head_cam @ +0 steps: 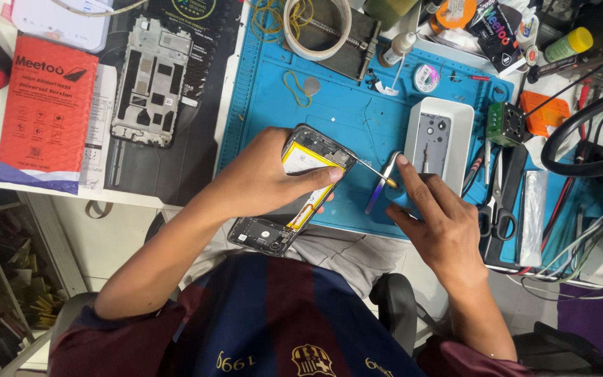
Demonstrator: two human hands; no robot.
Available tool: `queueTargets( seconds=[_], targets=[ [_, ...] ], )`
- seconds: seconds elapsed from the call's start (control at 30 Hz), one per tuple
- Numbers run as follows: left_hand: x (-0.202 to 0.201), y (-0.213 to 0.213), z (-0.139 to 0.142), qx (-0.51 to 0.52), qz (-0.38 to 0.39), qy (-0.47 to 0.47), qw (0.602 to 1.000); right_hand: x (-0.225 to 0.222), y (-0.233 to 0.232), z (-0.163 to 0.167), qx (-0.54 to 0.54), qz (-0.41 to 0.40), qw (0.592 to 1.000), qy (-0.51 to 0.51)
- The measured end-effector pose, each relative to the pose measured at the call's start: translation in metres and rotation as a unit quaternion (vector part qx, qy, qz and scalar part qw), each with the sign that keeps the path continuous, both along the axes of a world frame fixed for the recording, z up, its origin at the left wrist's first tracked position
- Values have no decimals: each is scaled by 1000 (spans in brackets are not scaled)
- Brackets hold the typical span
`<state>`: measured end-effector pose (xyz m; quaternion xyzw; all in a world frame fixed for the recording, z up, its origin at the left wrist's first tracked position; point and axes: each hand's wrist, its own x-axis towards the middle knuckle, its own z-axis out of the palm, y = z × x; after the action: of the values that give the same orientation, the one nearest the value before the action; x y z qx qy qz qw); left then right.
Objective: The person disassembles a smartphone at a repair bench. They remove the back cover, use a blue electric screwdriver to unscrew components, pry at the battery with a spudger, and handle the opened phone body, placing the cover in a white tray.
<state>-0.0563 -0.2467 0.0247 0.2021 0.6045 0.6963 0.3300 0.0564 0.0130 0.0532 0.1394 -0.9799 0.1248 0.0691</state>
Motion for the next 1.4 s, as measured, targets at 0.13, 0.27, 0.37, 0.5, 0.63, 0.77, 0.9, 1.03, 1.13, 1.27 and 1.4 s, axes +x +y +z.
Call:
queueTargets(
  seconds=[0.13,0.27,0.37,0.5,0.63,0.77,0.9,1.03,1.13,1.27,1.4],
  targets=[
    [1,-1,-3,2,6,-16,1000,4,2,-4,-1,-8,1000,-7],
    [0,-1,-3,5,5,-21,1000,8,5,-8,-4,-14,1000,-4],
    [1,0,-2,3,0,-27,1000,10,7,-9,-8,-18,1000,-1],
    [2,2,-2,6,-7,-35,999,11,8,-10,-12,-16,1000,1],
    [1,3,-3,-24,-25,-25,999,12,8,-10,-16,-17,1000,-14],
    [1,2,-2,-41,-44,12,998,8,8,-12,-19,-8,1000,-14],
    [3,0,2,-62,-64,24,996,7,8,-13,-32,-23,999,-11],
    [3,-3,5,-84,-32,-4,996,15,5,-13,-46,-12,999,-9],
    [3,-2,5,-98,-18,43,994,21,3,-13,-38,1,999,-17],
    [5,0,4,-99,-15,32,994,23,0,-14,-32,1,999,-20],
    [7,0,5,-111,-16,47,993,22,-4,-15,-35,-6,999,-16]
  ],
)
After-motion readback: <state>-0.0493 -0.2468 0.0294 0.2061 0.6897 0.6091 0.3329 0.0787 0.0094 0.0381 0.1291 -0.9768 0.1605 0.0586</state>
